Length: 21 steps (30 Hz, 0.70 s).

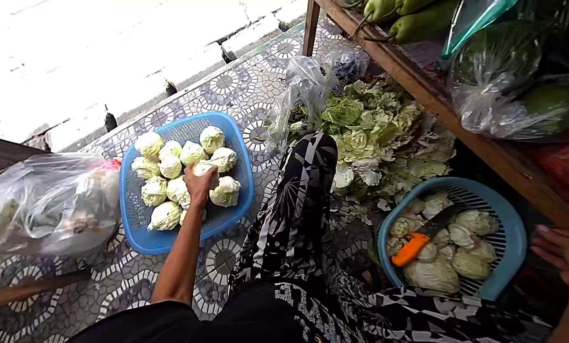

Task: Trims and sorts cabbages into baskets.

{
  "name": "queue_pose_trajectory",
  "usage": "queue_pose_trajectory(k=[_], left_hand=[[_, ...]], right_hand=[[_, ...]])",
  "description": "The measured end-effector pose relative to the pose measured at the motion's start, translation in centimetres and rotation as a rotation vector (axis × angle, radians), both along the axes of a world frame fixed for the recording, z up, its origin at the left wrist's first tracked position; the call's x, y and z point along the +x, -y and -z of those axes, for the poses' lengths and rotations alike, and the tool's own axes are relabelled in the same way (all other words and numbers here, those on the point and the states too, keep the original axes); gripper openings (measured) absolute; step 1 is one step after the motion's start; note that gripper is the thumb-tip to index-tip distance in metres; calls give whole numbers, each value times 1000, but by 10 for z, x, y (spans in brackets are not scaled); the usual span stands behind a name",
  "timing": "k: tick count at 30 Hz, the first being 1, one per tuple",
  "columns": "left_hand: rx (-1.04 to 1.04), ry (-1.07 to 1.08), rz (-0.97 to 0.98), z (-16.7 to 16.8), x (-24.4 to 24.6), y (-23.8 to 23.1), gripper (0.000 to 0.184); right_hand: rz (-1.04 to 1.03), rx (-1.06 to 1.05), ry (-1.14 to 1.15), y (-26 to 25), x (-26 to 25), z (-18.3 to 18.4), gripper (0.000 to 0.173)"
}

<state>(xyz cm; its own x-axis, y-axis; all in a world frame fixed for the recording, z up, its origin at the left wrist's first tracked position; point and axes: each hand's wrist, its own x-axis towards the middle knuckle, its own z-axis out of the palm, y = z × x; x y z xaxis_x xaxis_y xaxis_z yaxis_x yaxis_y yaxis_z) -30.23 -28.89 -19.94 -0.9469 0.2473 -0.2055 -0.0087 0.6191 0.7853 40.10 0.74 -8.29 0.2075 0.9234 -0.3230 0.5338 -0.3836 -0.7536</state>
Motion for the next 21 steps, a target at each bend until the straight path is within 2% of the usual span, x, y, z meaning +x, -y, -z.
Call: queue_pose_trajectory(k=[3, 5, 7, 9, 10, 11, 13, 15, 16, 18, 19, 21], left_hand=[[-195, -139, -43, 28, -28, 33, 104], [-228, -210, -71, 31, -40, 37, 109], [-330, -277, -48, 27, -62, 21, 107], [-396, -331, 87, 7, -76, -22, 103], [-362, -383, 179, -8, -81, -53, 99], [-272, -457, 293, -22, -85, -89, 93], [-47, -544, 617, -56, -75, -170, 73], [60, -496, 953, -94, -30, -246, 67], [84, -489, 1098, -119, 17, -275, 67], [117, -454, 1438, -173, 140, -312, 62], [102, -474, 1631, -184, 198, -322, 57], [7, -576, 2049, -171, 295, -326, 49]], right_hand=[[-143, -318, 301, -2, -15, 35, 41], [-264, -416, 516, 3, -12, 65, 55], [-353, -491, 684, 10, -17, 80, 61], [-339, -544, 750, 24, -33, 84, 56], [-305, -573, 738, 33, -45, 86, 51], [-263, -601, 690, 43, -59, 93, 50], [-156, -603, 541, 69, -83, 120, 59], [-8, -532, 446, 93, -103, 149, 69], [76, -497, 409, 100, -113, 154, 68], [211, -452, 356, 107, -125, 152, 63], [262, -441, 314, 108, -126, 149, 62], [370, -401, 228, 106, -118, 137, 61]])
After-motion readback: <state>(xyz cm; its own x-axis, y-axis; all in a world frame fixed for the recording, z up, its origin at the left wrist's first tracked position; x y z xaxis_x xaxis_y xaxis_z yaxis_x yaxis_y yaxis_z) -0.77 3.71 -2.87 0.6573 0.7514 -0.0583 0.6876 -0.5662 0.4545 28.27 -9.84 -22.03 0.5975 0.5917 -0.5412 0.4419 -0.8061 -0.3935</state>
